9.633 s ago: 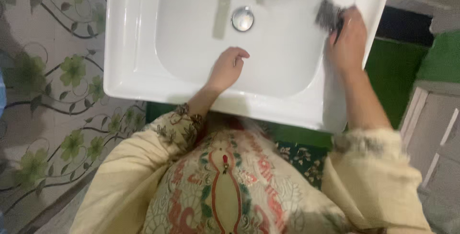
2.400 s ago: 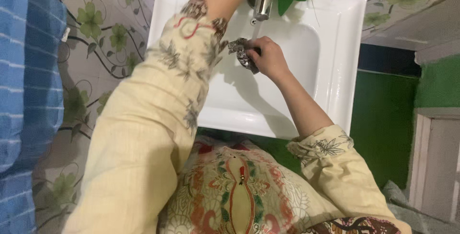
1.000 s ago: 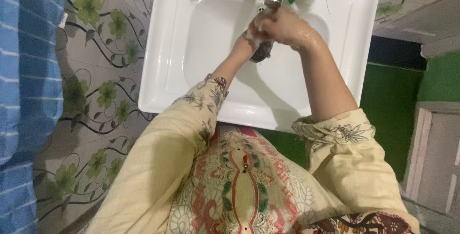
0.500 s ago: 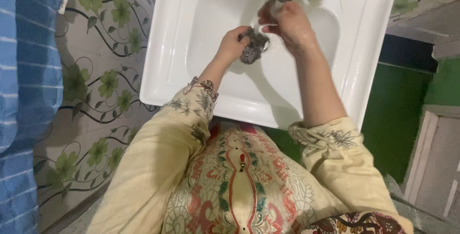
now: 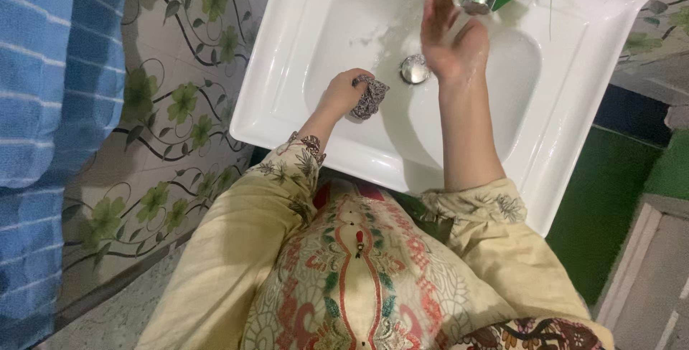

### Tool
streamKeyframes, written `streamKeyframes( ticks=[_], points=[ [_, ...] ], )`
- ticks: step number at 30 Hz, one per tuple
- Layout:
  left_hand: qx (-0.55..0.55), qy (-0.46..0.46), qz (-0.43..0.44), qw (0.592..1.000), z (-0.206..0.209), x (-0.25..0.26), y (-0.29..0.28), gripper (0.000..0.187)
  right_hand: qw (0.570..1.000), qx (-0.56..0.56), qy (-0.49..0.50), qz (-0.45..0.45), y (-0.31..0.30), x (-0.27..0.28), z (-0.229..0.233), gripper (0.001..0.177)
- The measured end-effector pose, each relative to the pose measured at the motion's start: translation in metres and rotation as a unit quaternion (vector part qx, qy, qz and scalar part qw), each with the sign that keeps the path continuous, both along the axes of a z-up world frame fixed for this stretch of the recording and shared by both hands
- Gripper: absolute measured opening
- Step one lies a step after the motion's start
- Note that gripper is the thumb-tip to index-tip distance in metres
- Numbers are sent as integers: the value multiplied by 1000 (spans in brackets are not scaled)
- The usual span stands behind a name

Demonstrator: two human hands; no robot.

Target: The person cleans a sink using a scouring pad. They scrub the inner basin, the faucet, and the surrounding vanity top, occasionally rinsing the area with water from the faucet.

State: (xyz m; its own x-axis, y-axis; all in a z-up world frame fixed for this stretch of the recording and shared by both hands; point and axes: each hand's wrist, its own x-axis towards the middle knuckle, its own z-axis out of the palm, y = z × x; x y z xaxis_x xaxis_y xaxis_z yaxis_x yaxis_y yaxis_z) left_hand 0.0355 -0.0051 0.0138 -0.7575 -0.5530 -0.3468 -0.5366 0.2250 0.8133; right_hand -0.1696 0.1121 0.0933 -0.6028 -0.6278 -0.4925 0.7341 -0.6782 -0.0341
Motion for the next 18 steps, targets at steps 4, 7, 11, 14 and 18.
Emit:
streamKeyframes(
  ticks=[4, 7, 11, 14, 18],
  points=[
    [63, -32, 17, 997, 0, 8, -2, 28, 982, -85, 85, 148, 20, 1, -61, 21],
    [30, -31, 12, 999, -4, 9, -4, 28, 994, -4, 7, 113, 16, 18, -50, 23],
    [5, -24, 4, 1000, -8, 13, -5, 28, 993, 87, 28, 69, 2, 36, 22, 23],
    [20, -30, 12, 999, -9, 13, -6, 29, 989, 109, 58, 79, 3, 37, 46, 22],
    [41, -24, 4, 999, -21, 7, -7, 30, 988, 117, 71, 77, 5, 20, -4, 19]
  ],
)
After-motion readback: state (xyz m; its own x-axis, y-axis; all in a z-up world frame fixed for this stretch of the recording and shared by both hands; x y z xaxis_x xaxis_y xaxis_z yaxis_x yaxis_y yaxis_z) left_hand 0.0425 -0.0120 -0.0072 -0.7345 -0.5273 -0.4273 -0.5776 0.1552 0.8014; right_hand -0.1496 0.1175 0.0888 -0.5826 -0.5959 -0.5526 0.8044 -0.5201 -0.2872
